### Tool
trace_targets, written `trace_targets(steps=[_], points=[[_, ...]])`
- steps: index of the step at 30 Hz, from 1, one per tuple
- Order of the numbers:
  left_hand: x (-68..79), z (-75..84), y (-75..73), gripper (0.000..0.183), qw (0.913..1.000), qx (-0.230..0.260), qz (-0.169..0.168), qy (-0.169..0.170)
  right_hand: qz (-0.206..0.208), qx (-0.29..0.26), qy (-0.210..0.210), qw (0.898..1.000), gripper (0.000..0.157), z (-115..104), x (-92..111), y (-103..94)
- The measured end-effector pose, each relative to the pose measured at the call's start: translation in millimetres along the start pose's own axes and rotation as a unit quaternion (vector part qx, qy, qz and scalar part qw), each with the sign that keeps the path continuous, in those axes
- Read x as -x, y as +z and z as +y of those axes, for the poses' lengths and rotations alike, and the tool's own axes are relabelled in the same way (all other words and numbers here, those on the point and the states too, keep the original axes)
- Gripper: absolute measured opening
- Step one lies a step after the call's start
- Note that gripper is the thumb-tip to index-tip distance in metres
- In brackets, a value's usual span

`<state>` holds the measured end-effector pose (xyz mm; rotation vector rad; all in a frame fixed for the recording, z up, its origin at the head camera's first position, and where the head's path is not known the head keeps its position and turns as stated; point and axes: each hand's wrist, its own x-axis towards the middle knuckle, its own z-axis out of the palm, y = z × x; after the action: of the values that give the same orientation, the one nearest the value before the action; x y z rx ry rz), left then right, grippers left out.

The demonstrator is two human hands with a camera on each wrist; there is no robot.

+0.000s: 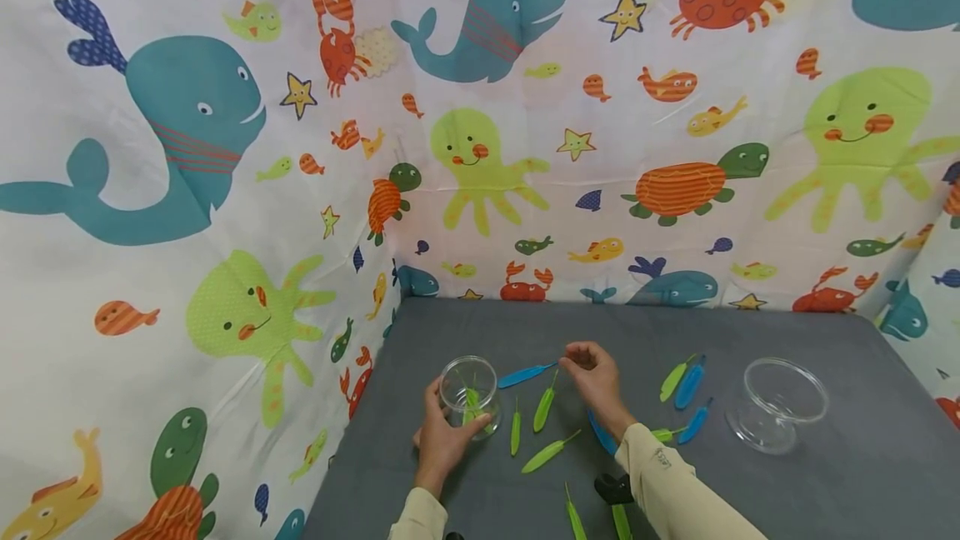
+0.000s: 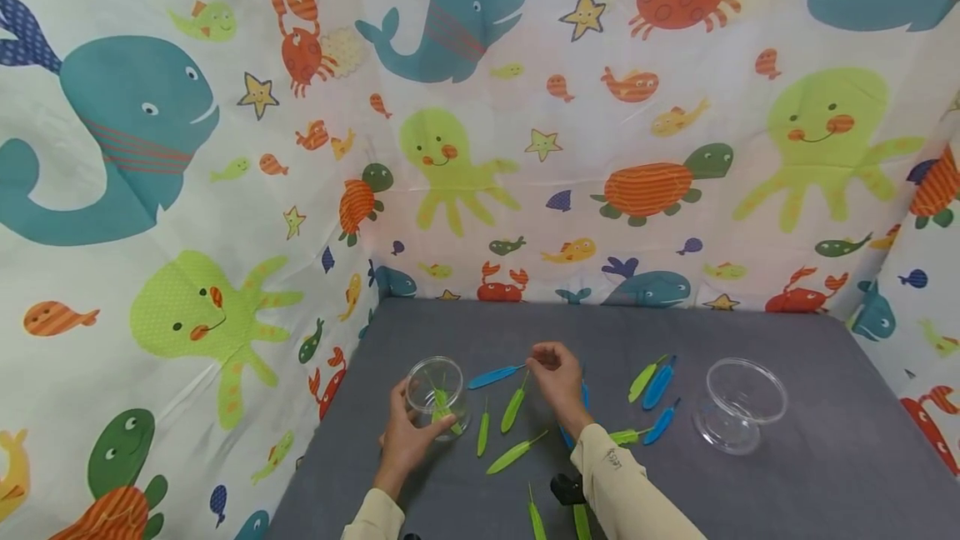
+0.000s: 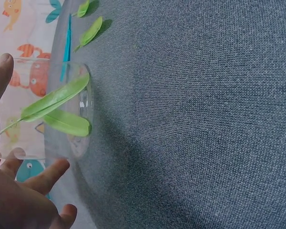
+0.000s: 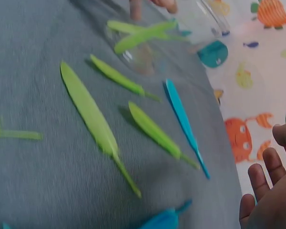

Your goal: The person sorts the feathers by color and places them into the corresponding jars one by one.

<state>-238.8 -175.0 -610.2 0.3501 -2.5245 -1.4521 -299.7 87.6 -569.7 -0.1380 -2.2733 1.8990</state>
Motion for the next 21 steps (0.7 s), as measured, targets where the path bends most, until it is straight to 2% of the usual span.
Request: trace_targets(steps=[8,21], points=[[-0.3,3.1,0.9,0.103,1.0,-0.009,0.003,-0.001,0.013,0.035,0.015,0.999,0.027,13.2,-5.9,-34.9],[-0.4,3.9,2.6,0.103,0.9998,-0.017,0.002,-0.011,0.02,0.065,0.046,0.997,0.039,24.4,-13.5,-69.6]])
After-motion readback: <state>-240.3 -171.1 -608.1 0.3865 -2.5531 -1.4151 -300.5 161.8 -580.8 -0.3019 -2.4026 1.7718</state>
